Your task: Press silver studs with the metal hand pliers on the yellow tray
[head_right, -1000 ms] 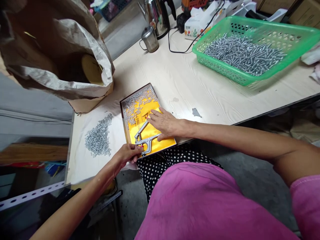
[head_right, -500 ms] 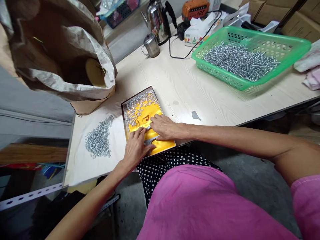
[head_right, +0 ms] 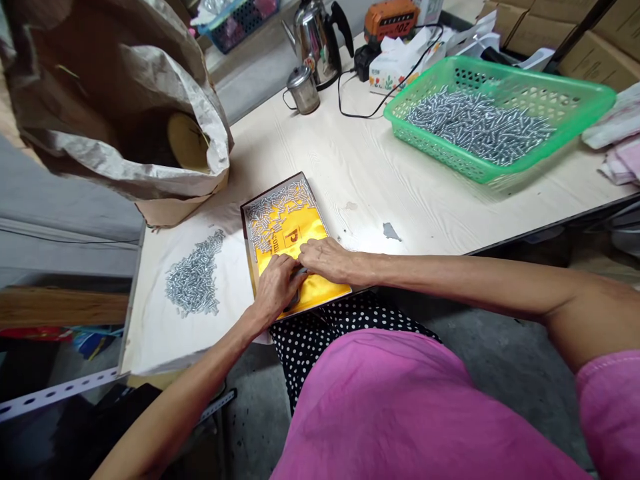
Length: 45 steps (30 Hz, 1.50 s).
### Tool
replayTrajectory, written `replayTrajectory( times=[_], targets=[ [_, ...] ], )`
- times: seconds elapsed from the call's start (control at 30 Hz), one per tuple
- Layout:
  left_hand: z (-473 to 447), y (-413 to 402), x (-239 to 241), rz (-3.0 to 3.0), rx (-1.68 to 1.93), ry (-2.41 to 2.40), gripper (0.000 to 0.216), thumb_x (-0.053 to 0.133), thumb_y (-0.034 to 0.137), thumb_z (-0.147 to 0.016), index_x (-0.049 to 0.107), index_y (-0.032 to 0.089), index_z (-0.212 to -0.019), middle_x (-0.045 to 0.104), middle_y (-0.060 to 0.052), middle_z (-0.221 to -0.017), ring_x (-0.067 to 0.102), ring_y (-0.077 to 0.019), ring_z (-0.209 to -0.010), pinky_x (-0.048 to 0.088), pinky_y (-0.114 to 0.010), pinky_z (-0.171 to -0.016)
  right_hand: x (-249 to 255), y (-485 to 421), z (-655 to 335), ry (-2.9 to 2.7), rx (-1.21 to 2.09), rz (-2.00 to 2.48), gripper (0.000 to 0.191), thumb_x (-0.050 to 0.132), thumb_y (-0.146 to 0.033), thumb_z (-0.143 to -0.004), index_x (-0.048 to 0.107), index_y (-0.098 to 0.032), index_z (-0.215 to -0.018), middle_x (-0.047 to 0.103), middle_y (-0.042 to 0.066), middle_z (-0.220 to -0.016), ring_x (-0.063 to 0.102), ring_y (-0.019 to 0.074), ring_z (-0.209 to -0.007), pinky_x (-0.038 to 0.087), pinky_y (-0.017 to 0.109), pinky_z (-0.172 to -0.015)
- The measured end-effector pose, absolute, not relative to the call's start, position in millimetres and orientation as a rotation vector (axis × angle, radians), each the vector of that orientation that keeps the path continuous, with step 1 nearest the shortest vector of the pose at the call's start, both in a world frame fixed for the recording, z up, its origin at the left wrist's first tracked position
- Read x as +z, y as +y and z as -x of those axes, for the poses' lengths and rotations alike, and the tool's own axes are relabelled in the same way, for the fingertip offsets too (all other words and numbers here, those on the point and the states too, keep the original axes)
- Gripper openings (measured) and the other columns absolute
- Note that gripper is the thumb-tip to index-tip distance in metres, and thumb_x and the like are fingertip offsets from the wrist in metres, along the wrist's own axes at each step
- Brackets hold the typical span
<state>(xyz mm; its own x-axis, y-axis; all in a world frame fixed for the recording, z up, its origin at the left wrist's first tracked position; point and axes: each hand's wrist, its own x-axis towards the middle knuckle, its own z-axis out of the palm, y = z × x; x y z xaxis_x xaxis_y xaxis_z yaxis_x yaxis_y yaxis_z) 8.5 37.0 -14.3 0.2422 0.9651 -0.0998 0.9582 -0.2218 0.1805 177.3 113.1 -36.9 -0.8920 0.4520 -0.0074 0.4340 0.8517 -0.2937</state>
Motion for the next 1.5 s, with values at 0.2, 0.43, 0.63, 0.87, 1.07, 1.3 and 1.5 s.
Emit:
replayTrajectory(
  times=[0.2,0.43,0.63,0.87,1.07,1.3,1.5],
  targets=[
    [-4,22,-27,-2.479,0.306,1.846,0.018,0.067,0.026,-0.095,0.067,0.018,-0.111,0.059,-0.013,-0.131,0.054,-0.0276,-0.117,0.050,-0.043,-0.099,-30,132,-184,-3.003,0.283,0.608,0.044,0.075,-0.048,-0.087,0.065,-0.011,-0.109,0.064,0.016,-0.109,0.054,0.0285,-0.098,0.045,0.037,-0.079],
    [-17,6,-35,-2.628,0.175,1.806,0.014,0.058,0.019,-0.099,0.069,0.019,-0.092,0.066,-0.007,-0.095,0.055,-0.0233,-0.092,0.050,-0.036,-0.079,-38,174,-168,-2.939,0.281,0.699,0.018,0.050,-0.020,-0.101,0.066,-0.015,-0.095,0.067,0.011,-0.095,0.054,0.0228,-0.090,0.039,0.032,-0.074],
    [-14,0,-27,-2.528,0.329,1.867,0.015,0.056,0.024,-0.101,0.070,0.019,-0.104,0.066,-0.008,-0.099,0.056,-0.0224,-0.093,0.050,-0.035,-0.081,-32,163,-169,-2.820,0.210,0.743,0.018,0.048,-0.021,-0.101,0.063,-0.015,-0.094,0.064,0.013,-0.097,0.052,0.0243,-0.092,0.037,0.034,-0.073],
    [99,-6,-8,-1.955,0.245,2.765,0.027,0.049,0.025,-0.101,0.074,0.016,-0.101,0.068,-0.013,-0.099,0.056,-0.0297,-0.095,0.046,-0.041,-0.085,-47,101,-191,-2.912,0.500,0.551,0.017,0.065,-0.034,-0.095,0.061,-0.018,-0.092,0.065,0.007,-0.093,0.056,0.0185,-0.074,0.034,0.031,-0.063],
    [161,7,-9,-1.686,-0.352,2.817,0.030,0.049,0.025,-0.097,0.076,0.013,-0.104,0.067,-0.018,-0.110,0.053,-0.0364,-0.110,0.043,-0.042,-0.087,-36,110,-179,-2.889,0.374,0.715,0.018,0.043,-0.012,-0.100,0.057,-0.017,-0.090,0.064,0.007,-0.087,0.052,0.0170,-0.067,0.024,0.031,-0.053],
    [168,14,-12,-1.654,-0.442,2.755,0.031,0.045,0.020,-0.097,0.074,0.012,-0.103,0.067,-0.019,-0.112,0.055,-0.0354,-0.112,0.044,-0.039,-0.082,-19,121,-196,-2.728,0.232,0.704,0.019,0.039,-0.009,-0.100,0.055,-0.018,-0.091,0.062,0.007,-0.087,0.051,0.0175,-0.071,0.028,0.031,-0.058],
    [157,18,2,-1.660,-0.124,2.747,0.020,0.051,0.016,-0.089,0.071,0.013,-0.094,0.070,-0.017,-0.107,0.059,-0.0322,-0.109,0.047,-0.039,-0.086,-43,97,-201,-2.828,0.367,0.555,0.020,0.041,-0.008,-0.099,0.053,-0.019,-0.088,0.062,0.004,-0.085,0.051,0.0156,-0.068,0.026,0.031,-0.058]
  ],
)
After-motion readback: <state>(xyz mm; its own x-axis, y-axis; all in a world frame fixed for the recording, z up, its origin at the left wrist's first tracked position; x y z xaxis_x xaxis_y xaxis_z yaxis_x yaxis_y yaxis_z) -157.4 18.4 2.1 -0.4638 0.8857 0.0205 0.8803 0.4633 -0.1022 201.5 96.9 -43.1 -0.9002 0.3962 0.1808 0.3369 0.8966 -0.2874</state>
